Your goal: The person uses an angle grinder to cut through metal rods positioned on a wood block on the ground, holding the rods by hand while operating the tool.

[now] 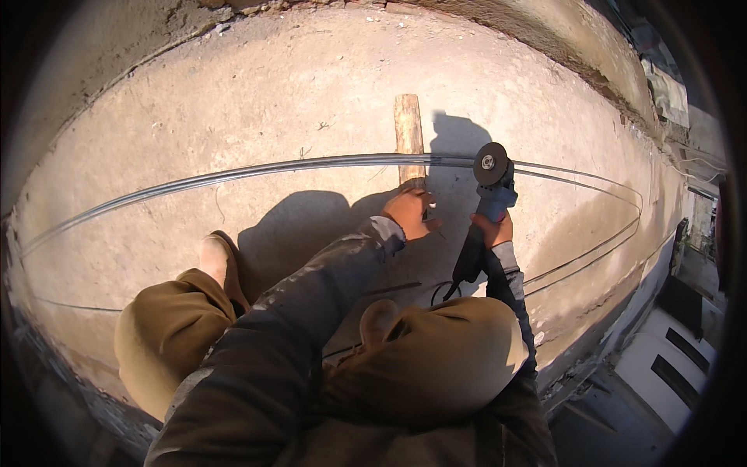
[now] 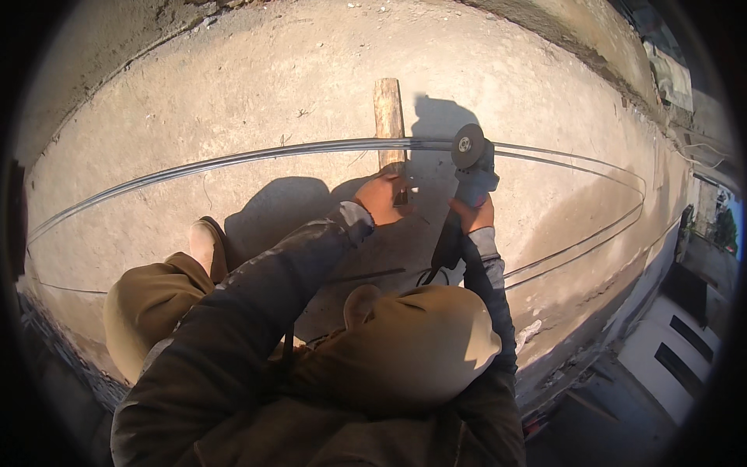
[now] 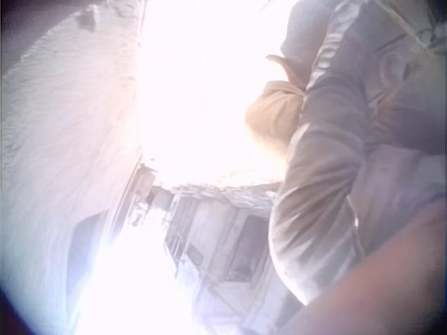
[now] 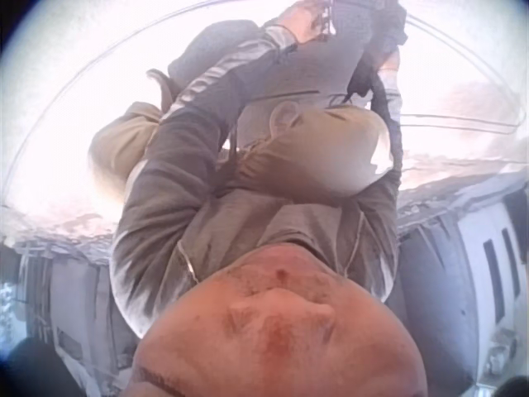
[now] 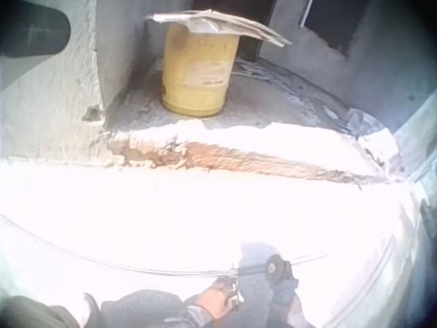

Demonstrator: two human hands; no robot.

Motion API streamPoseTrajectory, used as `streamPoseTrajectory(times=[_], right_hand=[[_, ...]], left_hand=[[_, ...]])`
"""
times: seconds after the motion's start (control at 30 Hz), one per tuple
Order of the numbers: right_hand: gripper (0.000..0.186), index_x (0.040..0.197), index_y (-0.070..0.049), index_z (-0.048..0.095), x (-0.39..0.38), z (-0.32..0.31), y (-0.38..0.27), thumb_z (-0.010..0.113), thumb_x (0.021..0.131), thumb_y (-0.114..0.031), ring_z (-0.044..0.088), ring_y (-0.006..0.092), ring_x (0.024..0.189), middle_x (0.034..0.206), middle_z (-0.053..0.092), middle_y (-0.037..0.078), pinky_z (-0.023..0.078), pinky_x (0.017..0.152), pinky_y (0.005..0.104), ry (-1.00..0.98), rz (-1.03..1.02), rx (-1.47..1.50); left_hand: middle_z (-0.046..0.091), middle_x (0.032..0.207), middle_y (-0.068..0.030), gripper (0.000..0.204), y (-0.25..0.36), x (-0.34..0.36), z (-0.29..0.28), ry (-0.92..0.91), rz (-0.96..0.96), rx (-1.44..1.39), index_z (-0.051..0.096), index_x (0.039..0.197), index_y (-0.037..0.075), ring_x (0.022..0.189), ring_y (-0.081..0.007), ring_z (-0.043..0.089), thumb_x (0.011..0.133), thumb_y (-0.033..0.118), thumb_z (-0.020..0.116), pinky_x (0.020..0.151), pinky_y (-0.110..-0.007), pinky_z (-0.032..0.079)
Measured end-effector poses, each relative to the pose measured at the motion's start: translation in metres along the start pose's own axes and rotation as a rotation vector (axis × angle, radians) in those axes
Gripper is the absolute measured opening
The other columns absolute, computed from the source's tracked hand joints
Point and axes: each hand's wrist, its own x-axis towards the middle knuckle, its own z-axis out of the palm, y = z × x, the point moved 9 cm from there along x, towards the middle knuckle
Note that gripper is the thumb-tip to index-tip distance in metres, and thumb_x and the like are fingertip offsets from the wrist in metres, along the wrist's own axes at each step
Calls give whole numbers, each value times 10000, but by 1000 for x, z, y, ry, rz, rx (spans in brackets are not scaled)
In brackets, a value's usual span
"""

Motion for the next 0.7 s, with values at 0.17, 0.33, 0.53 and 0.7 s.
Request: streamPoseTrajectory(times=[0.17, 0.33, 0.53, 0.7], right_hand=[[634, 993, 20, 526, 20, 18, -10, 783, 510, -301, 597, 288, 861, 937, 604, 164, 473, 757, 348, 26, -60, -518], [626, 986, 12, 538, 32, 26, -5, 780, 496, -294, 597, 292, 871, 940, 606, 161, 473, 755, 346, -6, -64, -517], [593, 978, 12, 541, 32, 34, -25, 764, 507, -272, 597, 275, 866, 914, 611, 150, 472, 750, 339, -34, -45, -498], [586, 988, 15, 538, 37, 39, -21, 753, 516, -257, 596, 268, 868, 925, 610, 154, 470, 754, 335, -62, -58, -528]], left_hand=[[590, 900, -123, 312, -46, 25, -81, 269, 35, 523, 581, 1007, 51, 902, -268, 545, 701, 100, 617, 809, -356, 448], [607, 874, -97, 249, -76, 32, -72, 41, -150, 635, 594, 966, 64, 887, -247, 561, 719, 58, 560, 753, -332, 482], [619, 851, -85, 167, -80, 33, -67, 32, -136, 747, 623, 860, 56, 845, -224, 581, 714, 50, 543, 721, -319, 498], [639, 834, -65, 119, -77, 39, -65, -42, -198, 775, 661, 796, 95, 862, -211, 588, 736, 99, 557, 692, -320, 510]])
